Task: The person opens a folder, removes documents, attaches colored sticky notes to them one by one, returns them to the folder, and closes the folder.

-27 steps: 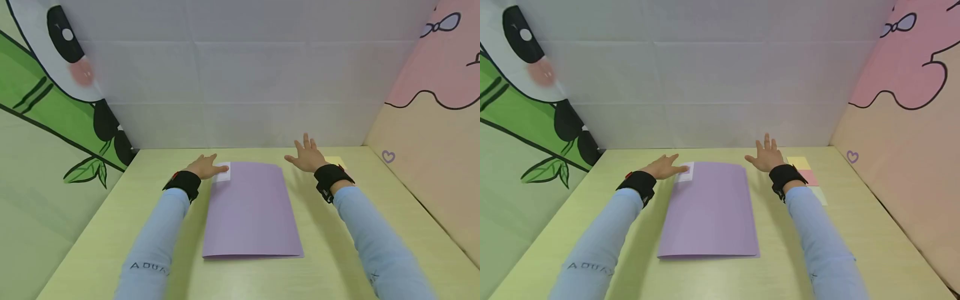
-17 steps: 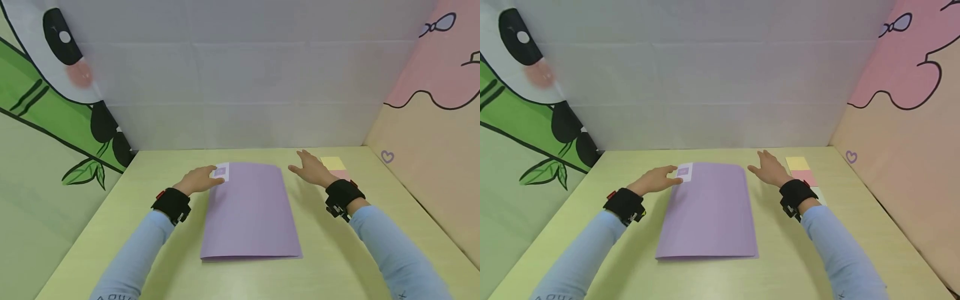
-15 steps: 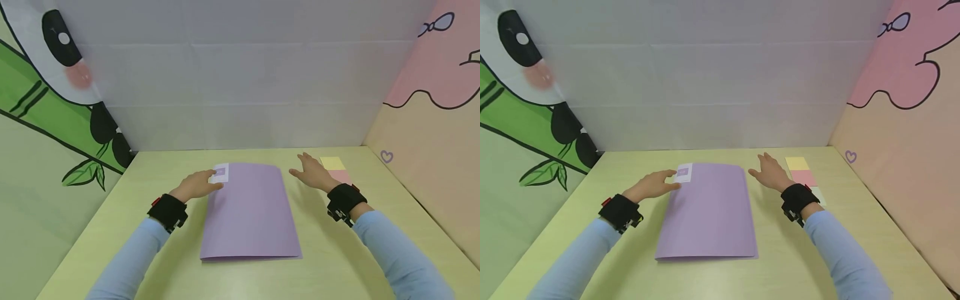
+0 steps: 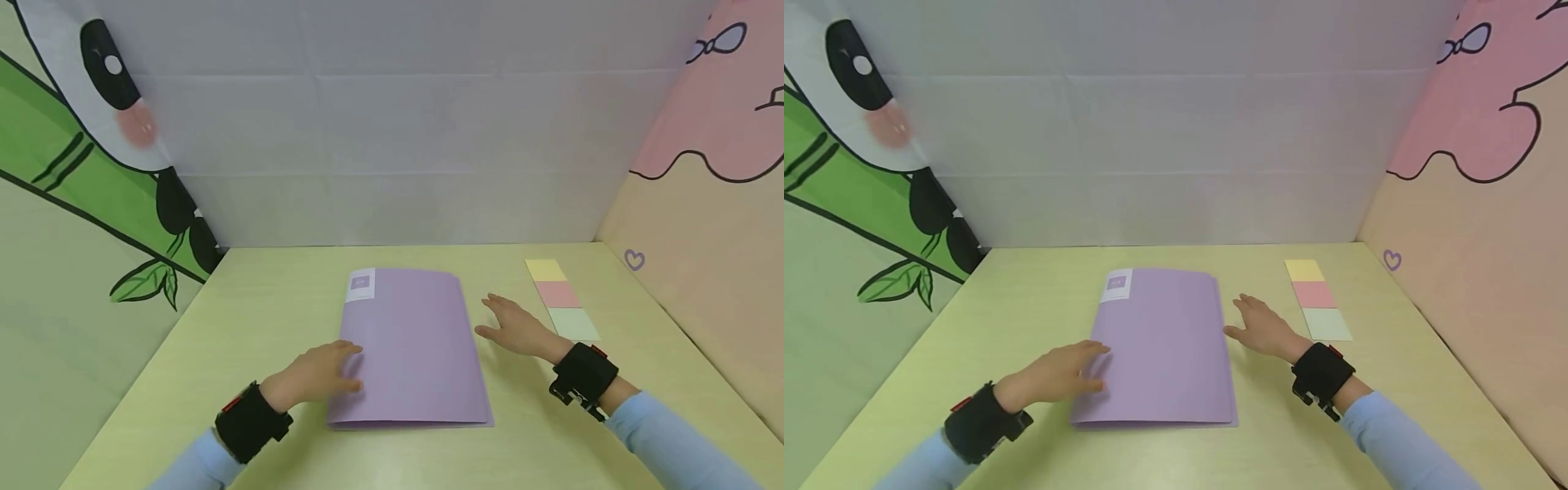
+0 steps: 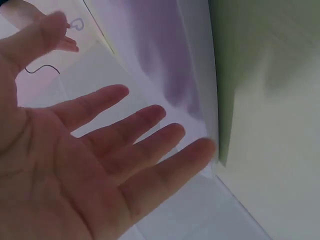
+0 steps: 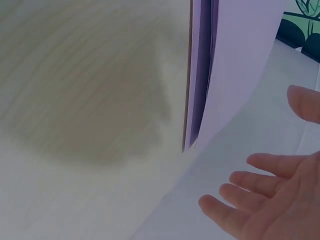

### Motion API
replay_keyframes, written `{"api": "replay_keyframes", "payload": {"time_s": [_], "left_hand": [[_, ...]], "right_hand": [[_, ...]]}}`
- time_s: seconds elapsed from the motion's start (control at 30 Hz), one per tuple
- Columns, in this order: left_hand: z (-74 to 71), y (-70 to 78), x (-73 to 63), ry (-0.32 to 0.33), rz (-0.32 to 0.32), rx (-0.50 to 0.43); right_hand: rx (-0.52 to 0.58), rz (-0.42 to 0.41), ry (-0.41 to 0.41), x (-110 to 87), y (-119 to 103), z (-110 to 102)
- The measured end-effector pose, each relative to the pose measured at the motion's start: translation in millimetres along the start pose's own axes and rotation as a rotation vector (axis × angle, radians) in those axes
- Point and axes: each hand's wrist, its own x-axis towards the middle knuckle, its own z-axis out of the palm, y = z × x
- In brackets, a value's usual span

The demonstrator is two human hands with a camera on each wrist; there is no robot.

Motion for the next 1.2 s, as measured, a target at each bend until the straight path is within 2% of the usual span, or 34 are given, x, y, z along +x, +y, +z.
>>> {"api": "replay_keyframes", "payload": {"time_s": [0.1,0.17,0.23,0.37,0.5,0.73,0.93,1.2], "left_hand": [[11.8,7.1,-9.0,-0.077,0.024,0.008],[19.6,12.1,-14.0,-0.102,0.028,0.034],[26.3,17.0,-17.6,-0.098,0.028,0.065],[34.9,23.8,-20.5,-0.054,0.028,0.105],[37.7,27.1,-20.7,-0.019,0.033,0.129],[40.1,27.1,-18.5,-0.005,0.047,0.14],[41.8,28.0,-10.1,0.016,0.096,0.158],[46.3,32.2,4.5,0.014,0.095,0.163]], "right_hand": [[-0.045,-0.092,-0.082,-3.8,-2,7],[-0.085,-0.165,-0.141,-6.2,-4,11],[-0.121,-0.226,-0.179,-8.0,-6,15],[-0.145,-0.257,-0.209,-10.8,-9,20],[-0.116,-0.233,-0.225,-12.2,-10,23],[-0.091,-0.18,-0.25,-11.0,-10,32],[-0.134,-0.115,-0.24,-10.9,-5,38],[-0.126,-0.078,-0.245,-12.2,7,38]]}}
